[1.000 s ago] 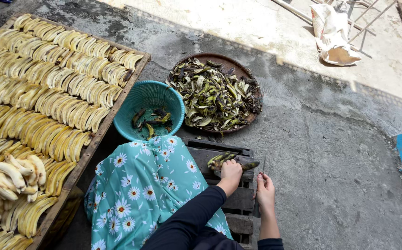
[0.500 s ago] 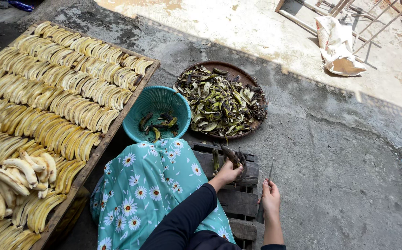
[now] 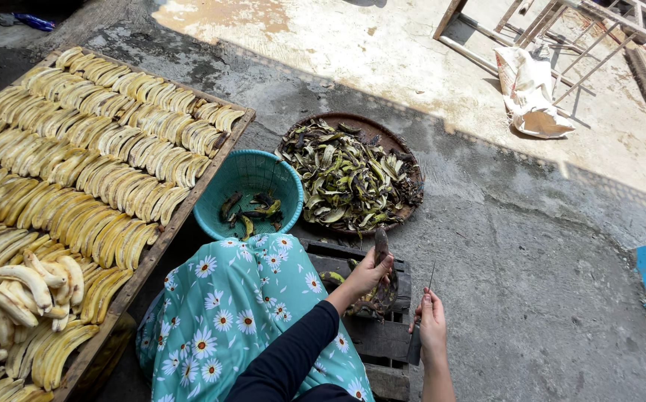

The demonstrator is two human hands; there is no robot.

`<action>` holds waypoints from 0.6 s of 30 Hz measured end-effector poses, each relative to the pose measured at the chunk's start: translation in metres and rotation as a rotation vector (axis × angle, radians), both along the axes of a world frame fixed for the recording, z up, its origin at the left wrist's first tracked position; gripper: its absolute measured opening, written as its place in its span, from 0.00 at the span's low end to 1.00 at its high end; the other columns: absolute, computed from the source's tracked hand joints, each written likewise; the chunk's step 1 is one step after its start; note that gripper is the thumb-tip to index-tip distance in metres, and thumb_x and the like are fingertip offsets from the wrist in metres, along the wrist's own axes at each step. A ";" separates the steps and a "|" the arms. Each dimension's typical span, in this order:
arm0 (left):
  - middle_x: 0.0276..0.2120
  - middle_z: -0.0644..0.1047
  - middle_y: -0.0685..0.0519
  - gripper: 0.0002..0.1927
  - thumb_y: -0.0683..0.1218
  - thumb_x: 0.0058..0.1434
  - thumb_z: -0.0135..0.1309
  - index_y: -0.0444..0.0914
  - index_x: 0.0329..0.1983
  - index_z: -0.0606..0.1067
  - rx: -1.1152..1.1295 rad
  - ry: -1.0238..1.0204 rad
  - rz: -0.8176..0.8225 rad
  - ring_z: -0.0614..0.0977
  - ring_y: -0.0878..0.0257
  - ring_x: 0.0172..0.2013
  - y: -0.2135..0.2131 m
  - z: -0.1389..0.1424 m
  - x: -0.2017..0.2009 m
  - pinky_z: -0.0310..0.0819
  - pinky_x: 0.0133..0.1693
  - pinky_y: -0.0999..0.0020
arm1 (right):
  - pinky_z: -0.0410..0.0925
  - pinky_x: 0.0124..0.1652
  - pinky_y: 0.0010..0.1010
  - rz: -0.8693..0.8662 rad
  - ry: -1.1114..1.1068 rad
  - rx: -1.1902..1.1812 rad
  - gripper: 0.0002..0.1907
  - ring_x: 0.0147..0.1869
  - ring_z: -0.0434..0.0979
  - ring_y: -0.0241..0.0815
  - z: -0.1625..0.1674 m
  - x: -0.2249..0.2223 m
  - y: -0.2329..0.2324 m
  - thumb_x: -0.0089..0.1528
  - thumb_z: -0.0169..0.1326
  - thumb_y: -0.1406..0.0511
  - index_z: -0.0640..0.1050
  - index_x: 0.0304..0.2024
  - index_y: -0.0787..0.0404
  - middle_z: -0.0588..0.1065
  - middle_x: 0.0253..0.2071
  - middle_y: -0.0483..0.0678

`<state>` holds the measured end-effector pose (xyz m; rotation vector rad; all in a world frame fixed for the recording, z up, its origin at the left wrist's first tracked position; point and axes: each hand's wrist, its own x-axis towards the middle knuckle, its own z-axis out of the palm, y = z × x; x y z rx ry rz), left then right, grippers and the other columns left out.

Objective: The person sits on the ground and peels bananas with a small knife, cutting away the peel and dropping the skins into a basket and a tray of peels. Peeled bananas are placed in rows on a large woven drying tray alongside many already peeled bananas.

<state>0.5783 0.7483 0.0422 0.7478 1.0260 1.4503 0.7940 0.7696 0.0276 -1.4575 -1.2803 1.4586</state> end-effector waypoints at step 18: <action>0.51 0.78 0.56 0.17 0.45 0.70 0.48 0.42 0.62 0.71 0.553 1.630 0.584 0.81 0.61 0.52 -0.040 0.077 -0.123 0.50 0.71 0.41 | 0.64 0.33 0.23 0.429 -0.195 0.801 0.28 0.32 0.65 0.30 0.135 -0.158 -0.008 0.73 0.44 0.57 0.64 0.72 0.62 0.66 0.29 0.41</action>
